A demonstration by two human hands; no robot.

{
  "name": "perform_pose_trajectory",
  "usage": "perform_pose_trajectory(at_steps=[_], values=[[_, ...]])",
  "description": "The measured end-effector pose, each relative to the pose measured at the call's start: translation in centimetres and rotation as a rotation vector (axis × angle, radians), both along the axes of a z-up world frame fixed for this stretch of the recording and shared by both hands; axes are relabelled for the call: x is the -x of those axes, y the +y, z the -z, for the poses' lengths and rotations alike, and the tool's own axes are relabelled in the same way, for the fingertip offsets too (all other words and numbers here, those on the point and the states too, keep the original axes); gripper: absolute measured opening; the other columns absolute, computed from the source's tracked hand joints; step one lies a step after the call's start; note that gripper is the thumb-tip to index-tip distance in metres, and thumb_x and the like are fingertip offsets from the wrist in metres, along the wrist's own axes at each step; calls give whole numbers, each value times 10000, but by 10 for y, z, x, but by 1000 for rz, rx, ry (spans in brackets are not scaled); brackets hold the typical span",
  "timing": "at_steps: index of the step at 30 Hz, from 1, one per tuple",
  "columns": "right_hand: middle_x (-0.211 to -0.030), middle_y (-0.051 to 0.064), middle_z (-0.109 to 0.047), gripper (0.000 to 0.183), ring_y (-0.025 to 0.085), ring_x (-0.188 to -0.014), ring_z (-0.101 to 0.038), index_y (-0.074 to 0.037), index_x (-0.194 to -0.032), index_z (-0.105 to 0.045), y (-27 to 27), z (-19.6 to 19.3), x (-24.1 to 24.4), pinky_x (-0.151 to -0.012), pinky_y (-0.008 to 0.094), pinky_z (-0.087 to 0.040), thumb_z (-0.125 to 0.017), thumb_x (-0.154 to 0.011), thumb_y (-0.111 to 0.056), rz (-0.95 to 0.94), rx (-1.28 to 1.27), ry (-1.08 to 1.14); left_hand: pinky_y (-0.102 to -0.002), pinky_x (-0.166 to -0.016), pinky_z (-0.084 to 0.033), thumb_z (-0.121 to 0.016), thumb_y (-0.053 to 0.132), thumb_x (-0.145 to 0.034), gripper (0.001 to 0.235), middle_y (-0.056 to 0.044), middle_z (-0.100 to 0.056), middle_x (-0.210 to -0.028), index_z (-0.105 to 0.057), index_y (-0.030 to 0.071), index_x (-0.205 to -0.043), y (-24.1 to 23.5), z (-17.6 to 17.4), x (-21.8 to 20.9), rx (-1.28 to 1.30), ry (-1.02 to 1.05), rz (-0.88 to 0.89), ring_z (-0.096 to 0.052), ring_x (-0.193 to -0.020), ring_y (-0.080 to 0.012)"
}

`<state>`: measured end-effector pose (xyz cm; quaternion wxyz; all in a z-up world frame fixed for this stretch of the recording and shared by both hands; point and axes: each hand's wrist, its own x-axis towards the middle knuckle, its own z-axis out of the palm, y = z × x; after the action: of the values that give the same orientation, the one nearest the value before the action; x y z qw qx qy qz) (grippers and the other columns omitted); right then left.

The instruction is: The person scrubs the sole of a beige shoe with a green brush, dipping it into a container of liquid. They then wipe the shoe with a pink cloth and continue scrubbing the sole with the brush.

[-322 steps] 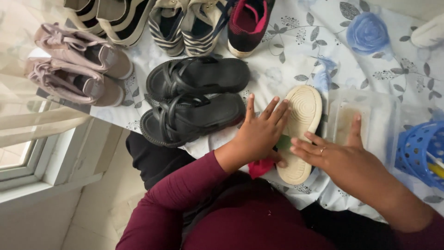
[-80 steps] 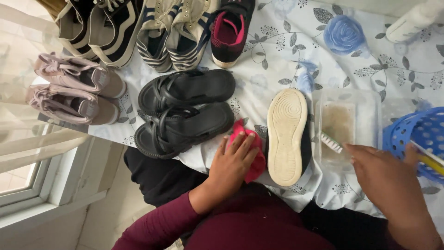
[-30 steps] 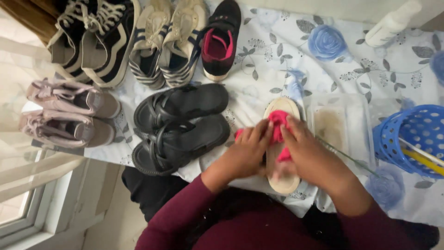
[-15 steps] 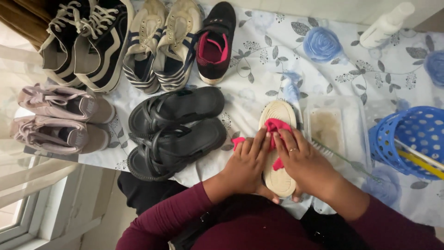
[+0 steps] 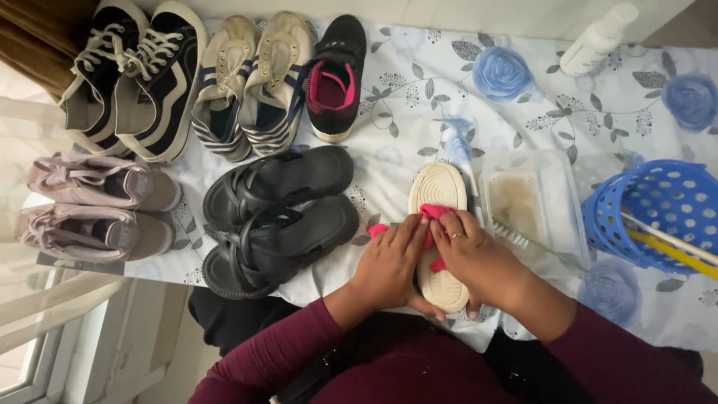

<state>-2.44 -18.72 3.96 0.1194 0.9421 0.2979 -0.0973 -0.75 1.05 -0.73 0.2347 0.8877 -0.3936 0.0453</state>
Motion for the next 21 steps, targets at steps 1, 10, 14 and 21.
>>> perform_pose_trajectory(at_steps=[1,10,14,21], values=[[-1357,218,-469,1740,460,-1342,-451,64,-1467,-409,0,4,2,-1086,368,-508,-1067,27,-540,9,11,-14,-456,-902,-528,-452,1002,-348,1565,-253,-525,-1448,-456,-55,-1502,0,3,1,1,-48,-2,-641,-1082,-363],[-1223,196,-483,1278,432,-1240,-498,74,-1415,-415,-4,4,26,-856,355,-655,-1079,-358,-201,156,-102,221,-418,-759,-563,-473,906,-667,1141,-152,-660,-1291,-637,15,-1360,-1,22,21,164,-231,6,-664,-901,-300],[-1215,143,-477,1097,383,-1245,-488,20,-1414,-440,-15,26,37,-781,372,-685,-1025,-498,-127,243,-144,285,-387,-713,-546,-471,796,-847,908,-121,-680,-1261,-662,47,-1323,-3,30,31,209,-268,5,-645,-847,-274],[-1135,88,-512,654,321,-1059,-512,-52,-1425,-501,-19,16,63,-598,424,-633,-688,-799,-76,157,-184,98,-390,-798,-504,-630,551,-984,620,-158,-685,-1250,-665,-6,-1252,3,-1,43,227,-235,106,-642,-904,-273]])
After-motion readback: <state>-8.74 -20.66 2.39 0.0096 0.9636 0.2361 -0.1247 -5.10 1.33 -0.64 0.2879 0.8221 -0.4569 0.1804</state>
